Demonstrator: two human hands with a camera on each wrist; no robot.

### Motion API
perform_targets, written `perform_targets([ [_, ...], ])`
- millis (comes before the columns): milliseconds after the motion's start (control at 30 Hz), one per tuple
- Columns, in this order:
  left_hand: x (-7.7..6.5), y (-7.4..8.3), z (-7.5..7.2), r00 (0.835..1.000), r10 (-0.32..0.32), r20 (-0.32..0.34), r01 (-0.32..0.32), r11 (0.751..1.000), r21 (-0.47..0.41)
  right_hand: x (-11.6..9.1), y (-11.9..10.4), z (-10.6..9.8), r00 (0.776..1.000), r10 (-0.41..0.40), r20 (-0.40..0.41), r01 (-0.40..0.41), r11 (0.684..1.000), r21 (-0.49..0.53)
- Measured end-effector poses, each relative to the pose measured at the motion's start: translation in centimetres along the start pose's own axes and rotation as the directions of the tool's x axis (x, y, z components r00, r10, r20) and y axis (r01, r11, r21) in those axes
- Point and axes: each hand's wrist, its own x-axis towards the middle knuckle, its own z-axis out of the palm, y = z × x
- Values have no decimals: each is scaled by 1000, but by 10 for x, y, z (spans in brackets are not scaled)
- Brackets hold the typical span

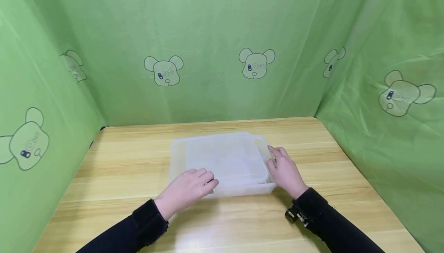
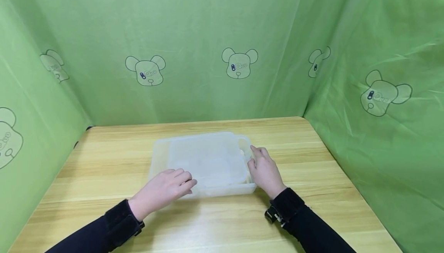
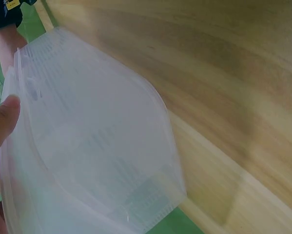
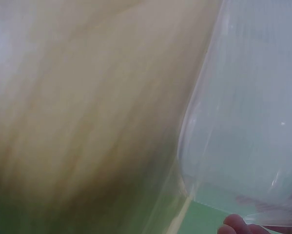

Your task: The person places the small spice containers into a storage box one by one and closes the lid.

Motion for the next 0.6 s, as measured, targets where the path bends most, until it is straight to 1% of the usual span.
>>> perform_targets([
  [100,1,2,2,1000,5,9,-4,1000,-5,0,1,0,1000,2,-4,-2,1000,8],
  [267,2,5,3,1000,-7,21,7,1000,-16,-1,1,-1,1000,-1,-4,1,1000,17],
  [367,3,7,2,998,-24,49,25,999,-21,-1,0,-2,1000,1,-6,-1,1000,18],
  [467,3,9,1,995,-56,82,60,997,-46,-1,0,-2,1000,3,-9,-3,1000,17],
  [600,-1,9,-3,987,-115,113,129,983,-127,-1,0,-1,1000,3,-1,-3,1000,17],
])
